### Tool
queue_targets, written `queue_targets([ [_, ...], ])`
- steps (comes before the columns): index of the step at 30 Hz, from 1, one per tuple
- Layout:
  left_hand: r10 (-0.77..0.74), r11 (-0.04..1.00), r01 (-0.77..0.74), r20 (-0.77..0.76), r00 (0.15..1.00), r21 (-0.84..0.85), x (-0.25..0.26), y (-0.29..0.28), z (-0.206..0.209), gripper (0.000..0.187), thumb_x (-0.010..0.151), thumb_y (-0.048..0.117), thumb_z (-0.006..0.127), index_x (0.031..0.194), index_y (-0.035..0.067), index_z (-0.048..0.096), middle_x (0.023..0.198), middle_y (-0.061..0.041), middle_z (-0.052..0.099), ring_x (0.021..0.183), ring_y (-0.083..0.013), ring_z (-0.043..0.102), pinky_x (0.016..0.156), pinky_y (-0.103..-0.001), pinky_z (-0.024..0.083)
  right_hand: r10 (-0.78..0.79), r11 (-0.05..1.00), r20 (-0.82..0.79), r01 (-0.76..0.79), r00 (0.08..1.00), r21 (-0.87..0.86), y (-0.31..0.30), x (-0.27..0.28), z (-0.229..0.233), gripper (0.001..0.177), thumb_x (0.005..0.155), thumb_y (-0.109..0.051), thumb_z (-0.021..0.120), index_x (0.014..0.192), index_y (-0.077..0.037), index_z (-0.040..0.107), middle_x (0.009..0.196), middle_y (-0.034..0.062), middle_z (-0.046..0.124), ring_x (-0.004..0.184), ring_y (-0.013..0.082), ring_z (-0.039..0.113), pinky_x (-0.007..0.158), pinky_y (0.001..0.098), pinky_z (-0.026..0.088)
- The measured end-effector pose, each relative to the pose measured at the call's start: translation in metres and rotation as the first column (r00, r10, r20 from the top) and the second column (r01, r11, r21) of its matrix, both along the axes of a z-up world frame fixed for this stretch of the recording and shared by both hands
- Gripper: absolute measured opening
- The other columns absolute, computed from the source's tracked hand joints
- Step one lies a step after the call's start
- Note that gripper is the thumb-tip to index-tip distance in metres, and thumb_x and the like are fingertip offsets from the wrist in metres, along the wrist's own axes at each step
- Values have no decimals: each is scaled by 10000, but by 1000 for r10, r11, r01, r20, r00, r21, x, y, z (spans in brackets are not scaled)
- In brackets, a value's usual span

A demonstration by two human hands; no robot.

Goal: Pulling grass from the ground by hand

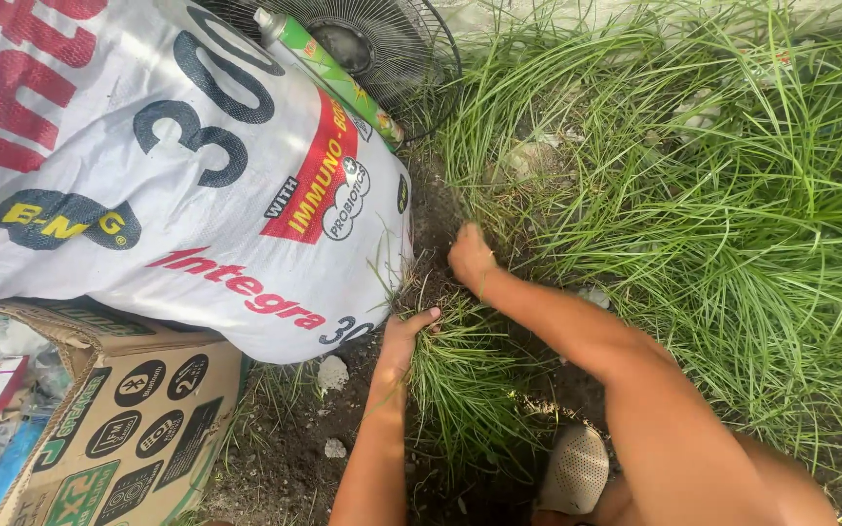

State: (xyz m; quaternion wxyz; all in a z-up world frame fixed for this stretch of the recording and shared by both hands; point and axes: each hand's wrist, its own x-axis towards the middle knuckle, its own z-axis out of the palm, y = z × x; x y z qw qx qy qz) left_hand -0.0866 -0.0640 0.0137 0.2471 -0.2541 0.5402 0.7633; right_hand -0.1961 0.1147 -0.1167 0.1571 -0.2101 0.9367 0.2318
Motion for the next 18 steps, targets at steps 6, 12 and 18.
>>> queue_targets([
  [6, -44, 997, 46, 39, 998, -60, -3, 1, -13, 400, 781, 172, 826, 1040, -115, 723, 802, -134, 705, 651, -196, 653, 584, -304, 552, 255, 967, -182, -253, 950, 33, 7, 12, 15, 450, 944, -288, 515, 1224, 16, 693, 1232, 228, 644, 1215, 402, 530, 1035, 598, 364],
  [12, 4, 1000, -4, 16, 1000, 3, -3, -1, -22, 437, 751, 144, 838, 1075, -95, 669, 867, -124, 704, 683, -196, 651, 579, -346, 538, -207, 978, -314, 198, 927, -61, 52, -47, 0, 371, 1044, -287, 447, 1243, -14, 601, 1368, 299, 609, 1305, 488, 512, 1132, 699, 254],
  [18, -14, 999, 14, 9, 1000, -39, -8, 11, 5, 499, 735, 168, 841, 1134, -36, 623, 857, -138, 683, 680, -194, 643, 579, -344, 538, -484, 873, -124, 487, 866, -7, 62, -66, 0, 609, 942, -367, 487, 1436, -12, 479, 1312, 207, 618, 1202, 413, 554, 1025, 692, 315],
])
